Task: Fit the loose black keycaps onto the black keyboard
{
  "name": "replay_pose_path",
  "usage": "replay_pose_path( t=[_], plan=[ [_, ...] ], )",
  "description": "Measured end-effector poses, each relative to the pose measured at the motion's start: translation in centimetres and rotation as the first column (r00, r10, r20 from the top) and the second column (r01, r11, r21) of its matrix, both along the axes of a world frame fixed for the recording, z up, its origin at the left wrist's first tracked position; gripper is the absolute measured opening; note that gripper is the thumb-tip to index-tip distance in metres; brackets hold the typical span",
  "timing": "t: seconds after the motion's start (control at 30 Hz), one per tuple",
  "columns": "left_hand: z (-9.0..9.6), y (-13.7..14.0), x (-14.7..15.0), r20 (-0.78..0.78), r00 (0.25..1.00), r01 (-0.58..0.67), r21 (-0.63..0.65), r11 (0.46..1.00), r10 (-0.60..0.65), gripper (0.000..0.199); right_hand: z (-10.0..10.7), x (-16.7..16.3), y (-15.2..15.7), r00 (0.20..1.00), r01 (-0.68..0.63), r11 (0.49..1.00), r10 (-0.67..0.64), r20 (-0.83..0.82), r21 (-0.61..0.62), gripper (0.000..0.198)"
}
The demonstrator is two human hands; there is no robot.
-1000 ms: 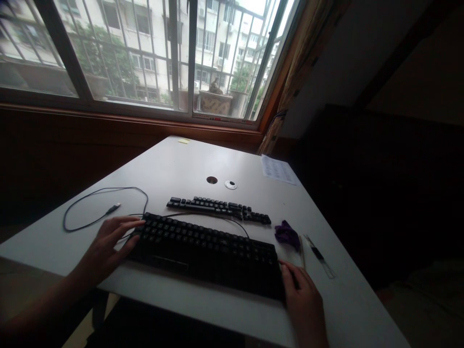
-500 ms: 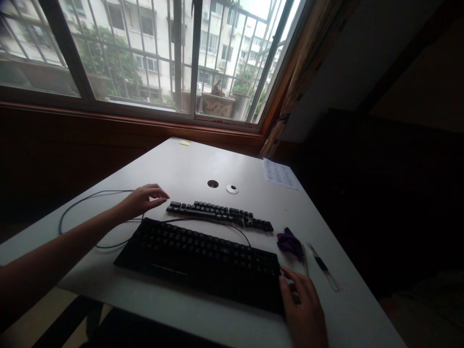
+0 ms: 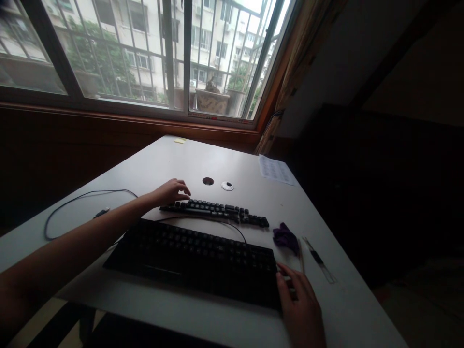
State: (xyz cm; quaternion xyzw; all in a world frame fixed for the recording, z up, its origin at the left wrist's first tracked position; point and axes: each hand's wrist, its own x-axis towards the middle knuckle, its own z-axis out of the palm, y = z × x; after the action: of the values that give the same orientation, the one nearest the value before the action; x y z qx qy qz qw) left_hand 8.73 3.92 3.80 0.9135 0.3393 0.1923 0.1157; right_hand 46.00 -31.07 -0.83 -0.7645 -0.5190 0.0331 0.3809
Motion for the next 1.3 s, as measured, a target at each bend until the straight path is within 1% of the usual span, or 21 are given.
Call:
replay_pose_path(
  t=[0.23,0.5,0.8,0.97,1.17,1.3],
  plan=[
    [-0.2,0.1,0.7,-0.058,0.998,0.010,0.012,1.000,-0.010,0.018,0.1,-0.1,0.0,1.000,0.014,1.000,-0.014,0.004,0.001,0.044],
    [-0.4,0.4,1.1,-0.101,0.995,-0.002,0.016,1.000,0.004,0.013,-0.1,-0.1,-0.2,1.000,0.022,1.000,-0.022,-0.010,-0.014,0.044],
    [-0.6,1.7,0.4,-0.114,0.991,-0.059,0.042,0.997,0.064,0.022,0.2,-0.2,-0.2,1.000,0.002,1.000,-0.002,-0.013,0.003,0.044],
    [-0.9,1.7,0.2,-0.126,0.989,-0.074,0.045,0.996,0.079,0.021,0.2,-0.3,0.0,1.000,0.007,1.000,-0.007,-0.011,0.009,0.044],
    [-0.4,1.2,0.1,-0.142,0.986,-0.081,0.046,0.996,0.087,0.022,0.0,0.0,0.0,1.000,0.010,1.000,-0.011,-0.023,-0.015,0.046],
    [0.0,1.0,0.0,-0.140,0.987,-0.071,0.046,0.996,0.077,0.023,-0.1,0.0,-0.1,1.000,0.000,1.000,-0.001,-0.024,-0.010,0.046]
  ],
)
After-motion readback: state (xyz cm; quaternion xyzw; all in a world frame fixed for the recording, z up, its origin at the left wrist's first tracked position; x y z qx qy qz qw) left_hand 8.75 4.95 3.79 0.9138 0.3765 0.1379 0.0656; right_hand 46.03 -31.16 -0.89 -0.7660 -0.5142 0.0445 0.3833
